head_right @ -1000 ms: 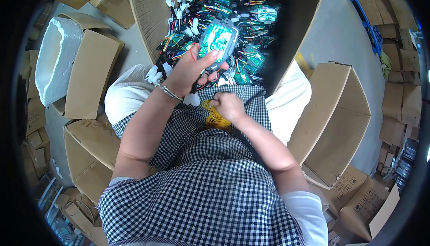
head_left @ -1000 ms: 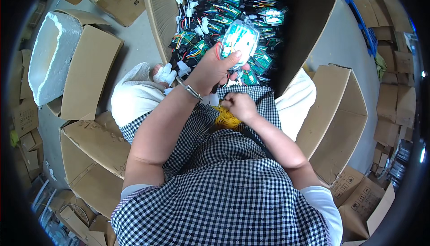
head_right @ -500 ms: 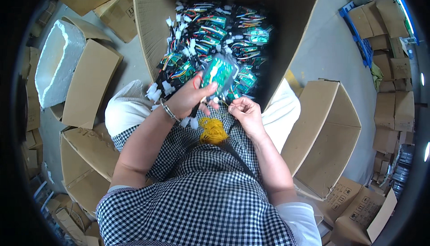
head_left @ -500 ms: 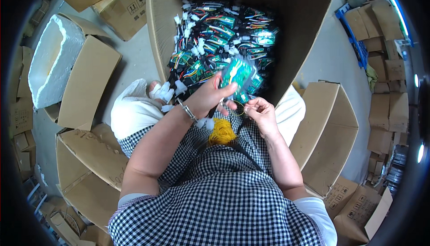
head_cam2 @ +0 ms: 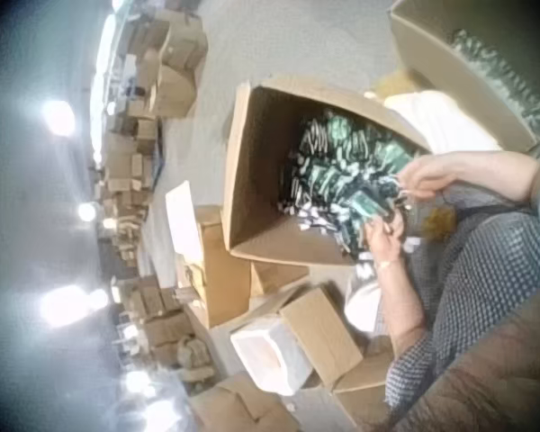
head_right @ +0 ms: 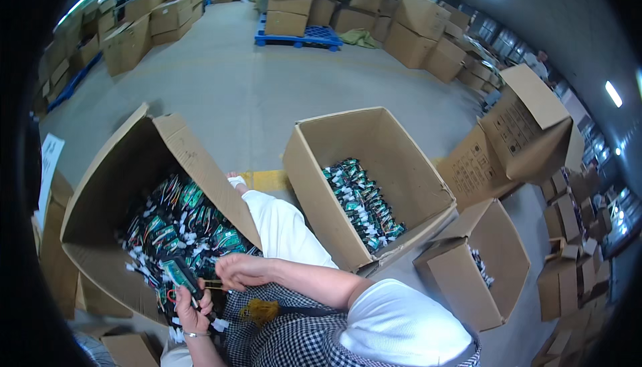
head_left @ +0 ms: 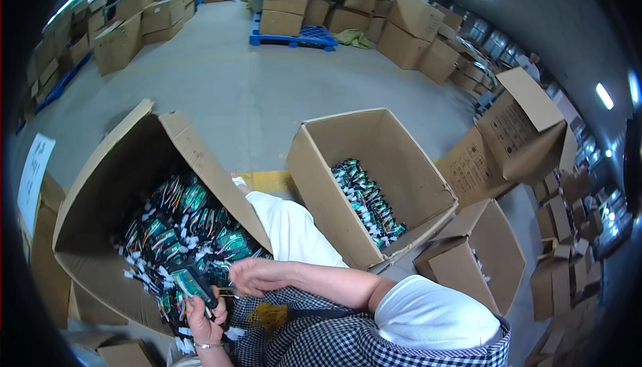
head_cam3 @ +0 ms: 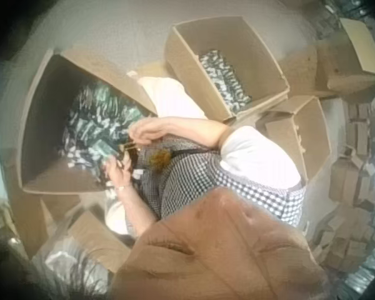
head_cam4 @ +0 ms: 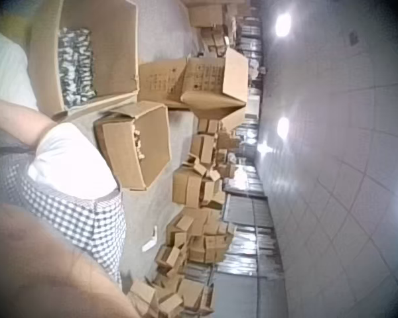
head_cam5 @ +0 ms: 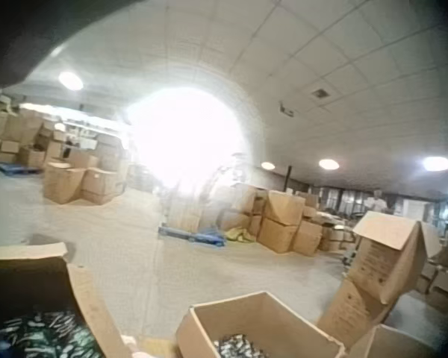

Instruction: Sorting electronic components with screens and wiring from a large central box into smaller boxes.

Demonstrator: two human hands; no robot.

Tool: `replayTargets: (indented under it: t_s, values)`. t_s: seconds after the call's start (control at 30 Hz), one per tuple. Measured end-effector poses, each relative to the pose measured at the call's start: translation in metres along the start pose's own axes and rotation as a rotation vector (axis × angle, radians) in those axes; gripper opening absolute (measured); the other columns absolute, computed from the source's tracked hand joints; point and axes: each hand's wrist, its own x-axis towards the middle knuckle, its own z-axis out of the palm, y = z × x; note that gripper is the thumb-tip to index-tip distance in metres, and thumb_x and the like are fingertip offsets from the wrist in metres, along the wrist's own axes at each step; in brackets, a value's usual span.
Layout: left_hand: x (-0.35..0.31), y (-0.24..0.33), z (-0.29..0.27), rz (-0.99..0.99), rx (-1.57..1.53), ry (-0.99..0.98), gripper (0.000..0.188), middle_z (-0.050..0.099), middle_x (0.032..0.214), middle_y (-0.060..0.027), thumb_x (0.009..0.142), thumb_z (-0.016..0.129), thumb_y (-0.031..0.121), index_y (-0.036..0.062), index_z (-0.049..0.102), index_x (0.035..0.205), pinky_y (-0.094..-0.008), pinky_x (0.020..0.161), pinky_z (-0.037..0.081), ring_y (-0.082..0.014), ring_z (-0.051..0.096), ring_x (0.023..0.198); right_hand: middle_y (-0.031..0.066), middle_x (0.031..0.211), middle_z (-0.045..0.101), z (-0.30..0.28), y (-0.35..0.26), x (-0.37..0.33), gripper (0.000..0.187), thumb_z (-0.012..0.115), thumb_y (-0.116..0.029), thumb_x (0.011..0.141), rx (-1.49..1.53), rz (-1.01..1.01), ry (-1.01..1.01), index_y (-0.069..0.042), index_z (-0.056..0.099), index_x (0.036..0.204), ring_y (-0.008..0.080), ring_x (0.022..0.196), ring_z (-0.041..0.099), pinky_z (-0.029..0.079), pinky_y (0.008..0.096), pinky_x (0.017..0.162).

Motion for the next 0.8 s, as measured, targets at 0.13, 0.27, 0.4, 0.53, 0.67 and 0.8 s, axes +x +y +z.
replayTargets:
  t_s: [0.13,0.27,0.4,0.53,0.67,0.8]
  values:
    - [0.015,0.007,-0.027,-0.044,-0.005,-0.043,0.031,0.051,0.091,-0.0127,0.098,0.049,0.032,0.0038,0.045,0.11,-0.0189,0.036,0.032,-0.0115,0.043,0.052,0.0125,0.076,0.067,-0.035,-0.017,-0.016,0.023,0.062,-0.009,0.087,-0.842,0.613,-0.296,0.001,0.064,0.107,0.0172,0.064,0.065,0.053,0.0278,0.064]
    - [0.006,0.005,-0.002,0.005,0.179,-0.011,0.035,0.052,0.081,-0.0074,0.095,0.056,0.032,0.007,0.042,0.116,-0.019,0.036,0.033,-0.0112,0.043,0.05,0.0181,0.137,0.048,-0.009,-0.036,-0.015,0.053,0.068,-0.033,0.086,-0.147,-0.25,-0.295,-0.011,0.054,0.132,0.0288,0.123,0.051,0.025,0.0425,0.112]
    - [0.012,-0.007,-0.014,0.015,0.949,0.11,0.029,0.057,0.078,-0.0044,0.088,0.059,0.012,0.007,0.046,0.114,-0.0274,0.043,0.04,-0.0179,0.052,0.051,0.0146,0.145,0.04,0.015,-0.057,0.012,0.084,0.075,-0.039,0.074,-1.454,-0.206,-0.114,-0.005,0.038,0.142,0.0236,0.136,0.035,0.009,0.0517,0.114]
    - [0.007,-0.032,-0.005,0.375,1.943,-0.269,0.026,0.058,0.095,-0.019,0.077,0.068,0.011,0.0026,0.055,0.098,-0.048,0.066,0.048,-0.042,0.059,0.083,0.0156,0.089,0.065,0.036,-0.006,0.044,0.058,0.069,-0.049,0.069,-2.073,-0.134,-0.322,0.002,0.064,0.095,0.0349,0.09,0.064,0.012,0.0567,0.112]
    - [0.011,-0.024,0.005,0.54,1.613,-0.314,0.034,0.058,0.09,-0.0151,0.079,0.068,0.013,0.0037,0.05,0.106,-0.0416,0.068,0.047,-0.0344,0.059,0.081,0.0148,0.089,0.069,-0.064,-0.016,0.077,0.036,0.065,-0.038,0.081,-1.317,0.369,0.293,-0.004,0.071,0.092,0.0232,0.089,0.067,0.043,0.0423,0.098]
    - [0.006,-0.01,-0.001,0.075,0.27,0.346,0.022,0.052,0.079,-0.0027,0.092,0.058,0.014,0.0123,0.043,0.109,-0.0215,0.038,0.028,-0.0095,0.044,0.052,0.0121,0.116,0.063,-0.048,-0.008,0.038,0.031,0.061,-0.02,0.092,-0.812,-0.007,0.301,0.001,0.063,0.114,0.0182,0.106,0.06,0.044,0.0291,0.098]
